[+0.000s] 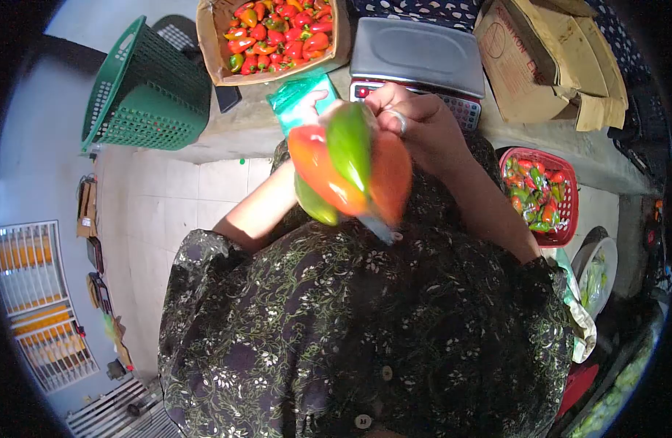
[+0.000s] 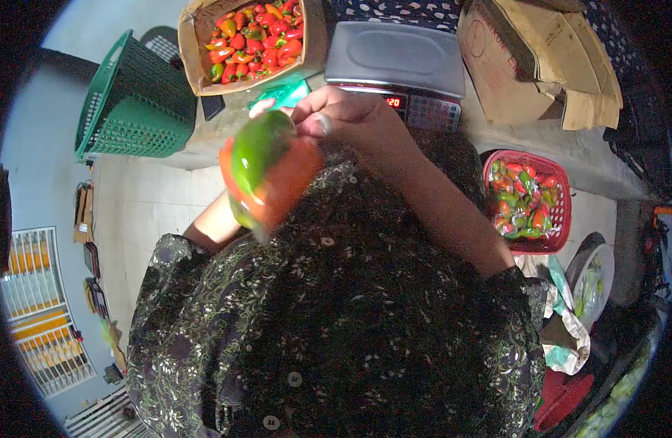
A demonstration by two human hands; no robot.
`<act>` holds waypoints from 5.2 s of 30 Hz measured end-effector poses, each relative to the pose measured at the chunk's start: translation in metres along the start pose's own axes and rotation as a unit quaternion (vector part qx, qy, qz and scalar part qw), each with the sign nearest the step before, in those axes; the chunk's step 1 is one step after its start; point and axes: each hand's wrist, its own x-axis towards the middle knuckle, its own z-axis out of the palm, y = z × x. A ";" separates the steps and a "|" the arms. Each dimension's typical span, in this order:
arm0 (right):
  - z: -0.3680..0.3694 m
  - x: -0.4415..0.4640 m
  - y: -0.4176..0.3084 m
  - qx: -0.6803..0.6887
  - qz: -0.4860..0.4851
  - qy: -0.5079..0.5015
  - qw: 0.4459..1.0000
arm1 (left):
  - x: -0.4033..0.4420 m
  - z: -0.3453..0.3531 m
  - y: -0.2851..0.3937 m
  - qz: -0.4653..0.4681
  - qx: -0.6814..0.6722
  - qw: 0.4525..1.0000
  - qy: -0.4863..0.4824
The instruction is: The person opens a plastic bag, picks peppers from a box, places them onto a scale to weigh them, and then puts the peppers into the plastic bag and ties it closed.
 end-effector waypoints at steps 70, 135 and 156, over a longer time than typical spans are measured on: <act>-0.020 0.007 0.000 -0.312 0.020 -0.087 0.946 | 0.025 -0.033 -0.033 0.120 0.015 0.981 -0.150; -0.017 0.011 0.011 -0.378 0.050 0.231 0.895 | 0.089 -0.024 0.005 0.005 0.154 0.986 -0.068; -0.037 0.000 -0.037 0.010 -0.022 -0.061 0.998 | 0.078 -0.017 0.008 0.117 -0.098 0.987 0.045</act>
